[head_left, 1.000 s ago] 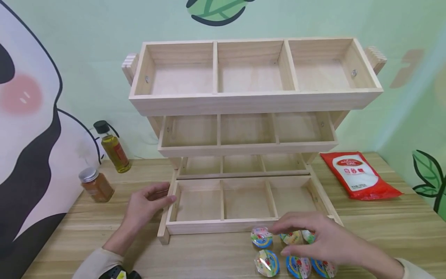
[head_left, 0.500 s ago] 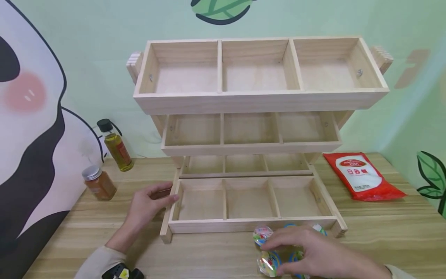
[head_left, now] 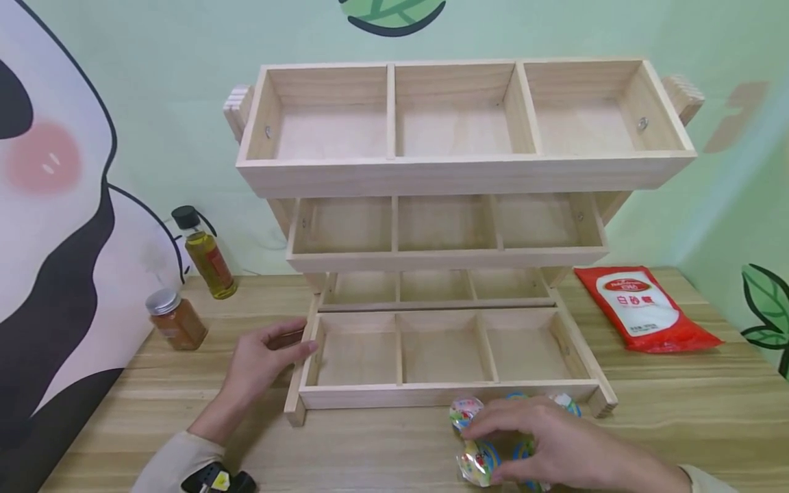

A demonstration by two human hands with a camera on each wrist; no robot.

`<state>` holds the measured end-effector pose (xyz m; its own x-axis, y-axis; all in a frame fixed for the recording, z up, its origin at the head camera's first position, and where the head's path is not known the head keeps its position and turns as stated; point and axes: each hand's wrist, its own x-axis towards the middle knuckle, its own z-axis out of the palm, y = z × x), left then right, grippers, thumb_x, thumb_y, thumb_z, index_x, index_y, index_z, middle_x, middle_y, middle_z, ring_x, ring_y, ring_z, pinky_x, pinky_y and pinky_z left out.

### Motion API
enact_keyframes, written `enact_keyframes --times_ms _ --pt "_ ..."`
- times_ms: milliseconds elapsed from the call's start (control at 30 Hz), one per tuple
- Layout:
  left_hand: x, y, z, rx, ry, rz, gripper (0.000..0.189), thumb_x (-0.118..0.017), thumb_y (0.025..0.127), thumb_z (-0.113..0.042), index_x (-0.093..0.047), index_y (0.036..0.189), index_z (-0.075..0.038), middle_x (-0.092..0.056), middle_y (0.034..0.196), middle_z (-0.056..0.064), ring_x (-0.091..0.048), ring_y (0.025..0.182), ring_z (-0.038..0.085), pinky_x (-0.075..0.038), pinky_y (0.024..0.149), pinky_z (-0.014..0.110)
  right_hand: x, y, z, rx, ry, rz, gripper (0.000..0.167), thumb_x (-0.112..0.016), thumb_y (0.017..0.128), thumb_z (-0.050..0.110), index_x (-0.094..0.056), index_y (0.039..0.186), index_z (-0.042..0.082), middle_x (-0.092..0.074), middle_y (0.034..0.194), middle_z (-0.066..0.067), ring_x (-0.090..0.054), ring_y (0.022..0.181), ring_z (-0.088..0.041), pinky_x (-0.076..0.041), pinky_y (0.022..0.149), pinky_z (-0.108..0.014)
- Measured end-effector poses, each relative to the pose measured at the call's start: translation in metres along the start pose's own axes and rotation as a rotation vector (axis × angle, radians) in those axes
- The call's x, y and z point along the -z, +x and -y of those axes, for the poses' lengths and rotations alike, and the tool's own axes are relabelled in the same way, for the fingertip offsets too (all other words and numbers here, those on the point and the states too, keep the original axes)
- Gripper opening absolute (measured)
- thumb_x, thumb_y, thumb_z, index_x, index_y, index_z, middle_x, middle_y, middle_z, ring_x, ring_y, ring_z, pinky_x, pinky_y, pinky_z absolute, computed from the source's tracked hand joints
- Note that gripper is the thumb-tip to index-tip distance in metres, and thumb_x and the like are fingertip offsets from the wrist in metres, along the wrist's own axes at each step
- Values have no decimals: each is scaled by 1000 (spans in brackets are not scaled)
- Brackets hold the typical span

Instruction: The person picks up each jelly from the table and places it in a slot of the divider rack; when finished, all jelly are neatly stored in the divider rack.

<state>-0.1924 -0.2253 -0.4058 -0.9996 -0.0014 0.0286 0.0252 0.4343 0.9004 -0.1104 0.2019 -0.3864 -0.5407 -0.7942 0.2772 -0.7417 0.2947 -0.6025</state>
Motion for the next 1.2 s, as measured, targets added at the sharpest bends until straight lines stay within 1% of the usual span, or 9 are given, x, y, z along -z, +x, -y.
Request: enact_keyframes --times_ms 200,433,700,800,900,967,1067,1133,1200 --pt "0 0 0 -5 2 -2 60 -85 95 -28 -64 143 0 -67 140 20 -64 129 35 -50 108 49 1 1 -1 24 -24 9 46 -86 91 25 -72 134 17 -71 132 4 -66 121 -15 -56 99 -33" --pt "0 -1 0 6 1 3 60 -85 95 -29 -64 144 -1 -67 141 19 -64 129 35 -50 109 49 -2 -3 2 -17 -108 29 45 -86 92 32 -73 134 22 -71 132 11 -65 123 -15 -56 99 -33" --pt "0 -1 1 -4 5 5 59 -84 95 -28 -64 143 0 -67 141 19 -64 129 35 -51 108 48 -6 -4 3 -5 -129 39 44 -86 93 32 -73 134 25 -71 133 12 -64 123 -14 -55 98 -31" --pt "0 0 1 -8 5 4 59 -84 95 -28 -64 143 0 -67 140 19 -65 129 34 -51 107 48 -5 -5 2 -8 -140 57 44 -85 93 34 -73 135 24 -71 132 12 -65 123 -14 -55 98 -32" --pt "0 0 0 -12 2 2 59 -85 95 -27 -65 143 0 -67 140 20 -65 129 34 -51 107 47 -3 -6 2 -24 -133 95 45 -85 94 34 -73 136 23 -70 133 13 -64 123 -12 -55 98 -32" --pt "0 0 0 -11 3 1 58 -84 95 -27 -65 143 0 -67 139 20 -65 129 34 -52 106 45 -2 -6 3 -50 -117 127 46 -84 95 34 -72 138 25 -69 136 15 -62 126 -12 -54 100 -31" --pt "0 -1 -1 -12 -7 -1 58 -85 95 -26 -65 142 1 -68 138 20 -65 127 33 -55 101 36 -1 -6 4 -97 -81 174 48 -82 96 35 -69 141 27 -66 139 15 -59 129 -10 -52 101 -28" --pt "0 -1 -1 -13 -12 1 57 -85 94 -26 -66 141 1 -69 137 19 -66 126 33 -55 97 29 -1 -6 5 -124 -74 191 48 -81 97 36 -68 142 29 -65 141 16 -58 131 -10 -51 102 -27" --pt "0 -1 -1 -15 -19 2 57 -85 94 -25 -66 141 2 -69 137 20 -66 126 33 -54 94 25 -1 -6 6 -128 -87 192 47 -81 97 34 -68 142 29 -65 141 16 -58 131 -10 -51 101 -27"
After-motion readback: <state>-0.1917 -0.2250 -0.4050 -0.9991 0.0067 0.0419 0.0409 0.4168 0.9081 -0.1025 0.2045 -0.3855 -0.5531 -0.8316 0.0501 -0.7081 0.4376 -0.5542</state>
